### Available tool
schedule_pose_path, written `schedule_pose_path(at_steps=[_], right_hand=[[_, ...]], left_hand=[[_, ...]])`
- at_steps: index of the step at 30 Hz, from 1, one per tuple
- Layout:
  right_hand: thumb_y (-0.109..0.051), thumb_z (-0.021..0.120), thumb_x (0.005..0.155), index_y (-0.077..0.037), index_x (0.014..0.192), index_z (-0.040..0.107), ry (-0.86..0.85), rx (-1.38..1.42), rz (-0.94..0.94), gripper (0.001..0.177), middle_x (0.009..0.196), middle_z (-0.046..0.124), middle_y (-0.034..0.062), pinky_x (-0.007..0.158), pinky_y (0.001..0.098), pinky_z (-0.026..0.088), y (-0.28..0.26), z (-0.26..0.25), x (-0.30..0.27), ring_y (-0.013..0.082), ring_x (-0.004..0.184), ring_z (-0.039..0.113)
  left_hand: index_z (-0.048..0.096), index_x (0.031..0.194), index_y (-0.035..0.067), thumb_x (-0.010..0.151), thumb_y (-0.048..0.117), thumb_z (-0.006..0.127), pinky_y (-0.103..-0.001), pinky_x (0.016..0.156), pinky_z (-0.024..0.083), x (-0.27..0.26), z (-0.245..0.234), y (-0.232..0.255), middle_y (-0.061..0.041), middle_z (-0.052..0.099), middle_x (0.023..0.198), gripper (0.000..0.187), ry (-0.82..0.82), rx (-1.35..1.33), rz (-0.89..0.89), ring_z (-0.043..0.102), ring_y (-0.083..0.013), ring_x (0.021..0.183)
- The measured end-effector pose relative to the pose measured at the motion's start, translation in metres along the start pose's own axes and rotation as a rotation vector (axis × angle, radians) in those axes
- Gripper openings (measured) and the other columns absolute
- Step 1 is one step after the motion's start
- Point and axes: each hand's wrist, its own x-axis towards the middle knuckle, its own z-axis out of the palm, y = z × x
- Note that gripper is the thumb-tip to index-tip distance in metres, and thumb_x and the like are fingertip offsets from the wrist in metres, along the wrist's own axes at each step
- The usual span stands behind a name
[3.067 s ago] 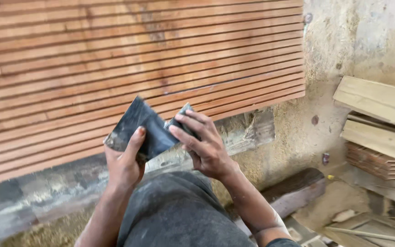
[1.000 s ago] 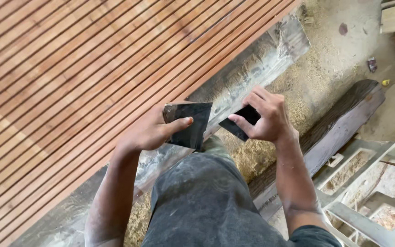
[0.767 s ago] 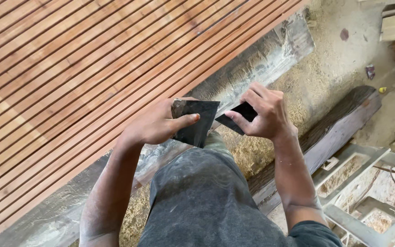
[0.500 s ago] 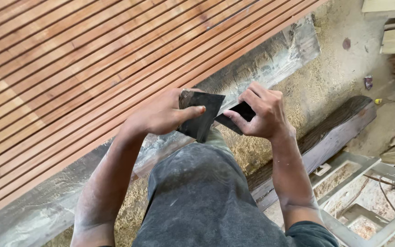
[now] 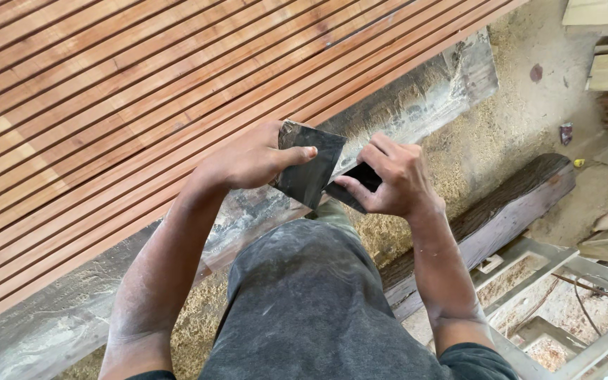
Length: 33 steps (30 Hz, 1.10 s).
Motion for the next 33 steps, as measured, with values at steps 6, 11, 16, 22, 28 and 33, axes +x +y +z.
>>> schedule_pose_path(at_steps=[6, 11, 16, 22, 28, 33], right_hand=[[-0.041, 0.085, 0.087, -0.006, 0.083, 0.062, -0.052, 0.226, 0.179, 0.042, 0.074, 0.059, 0.0031, 0.045, 0.0291, 0.051, 0.025, 0.028, 0.000, 0.0136, 0.057, 0.058], [-0.028, 0.086, 0.083, -0.007, 0.098, 0.065, -0.006, 0.518, 0.528, 0.033, 0.087, 0.065, 0.0037, 0.063, 0.0293, 0.060, 0.076, 0.035, 0.001, 0.0133, 0.075, 0.065], [-0.010, 0.062, 0.103, -0.010, 0.118, 0.068, -0.077, 0.375, 0.581, 0.016, 0.107, 0.062, 0.0112, 0.080, 0.0327, 0.063, 0.104, 0.045, 0.018, 0.0185, 0.096, 0.063], [-0.006, 0.051, 0.107, -0.015, 0.138, 0.053, -0.181, 0.358, 0.485, 0.032, 0.124, 0.067, 0.0104, 0.094, 0.0410, 0.057, 0.121, 0.055, 0.072, 0.0180, 0.113, 0.064], [0.000, 0.055, 0.098, -0.023, 0.136, 0.069, -0.235, 0.014, 0.408, 0.047, 0.126, 0.069, 0.0056, 0.102, 0.0421, 0.050, 0.134, 0.066, 0.101, 0.0258, 0.112, 0.059], [0.001, 0.062, 0.094, -0.024, 0.131, 0.074, -0.178, -0.115, 0.322, 0.046, 0.131, 0.069, 0.0029, 0.101, 0.0423, 0.047, 0.149, 0.084, 0.111, 0.0270, 0.116, 0.058]], left_hand=[[0.044, 0.130, -0.010, 0.094, 0.026, 0.066, -0.040, 0.076, 0.067, 0.035, -0.045, -0.056, -0.023, 0.064, 0.114, 0.056, 0.487, -0.918, 0.031, 0.075, -0.0280, 0.093], [0.037, 0.140, -0.008, 0.102, 0.023, 0.063, -0.041, 0.086, 0.067, 0.059, -0.090, -0.131, -0.023, 0.057, 0.126, 0.055, 1.005, -0.965, 0.454, 0.070, -0.0285, 0.110], [0.055, 0.124, -0.009, 0.105, 0.023, 0.056, -0.035, 0.079, 0.063, 0.080, -0.095, -0.189, -0.013, 0.068, 0.107, 0.037, 1.191, -0.781, 0.536, 0.070, -0.0215, 0.094], [0.060, 0.130, -0.006, 0.119, 0.018, 0.053, -0.026, 0.081, 0.048, 0.091, -0.104, -0.219, -0.007, 0.063, 0.108, 0.026, 1.220, -0.291, 0.641, 0.057, -0.0119, 0.092], [0.061, 0.117, -0.004, 0.114, 0.022, 0.055, -0.027, 0.066, 0.047, 0.085, -0.096, -0.220, -0.003, 0.062, 0.088, 0.027, 1.237, -0.280, 0.491, 0.057, -0.0115, 0.076], [0.061, 0.119, -0.005, 0.118, 0.025, 0.055, -0.028, 0.071, 0.046, 0.079, -0.099, -0.207, -0.004, 0.063, 0.093, 0.030, 1.213, -0.236, 0.561, 0.056, -0.0110, 0.082]])
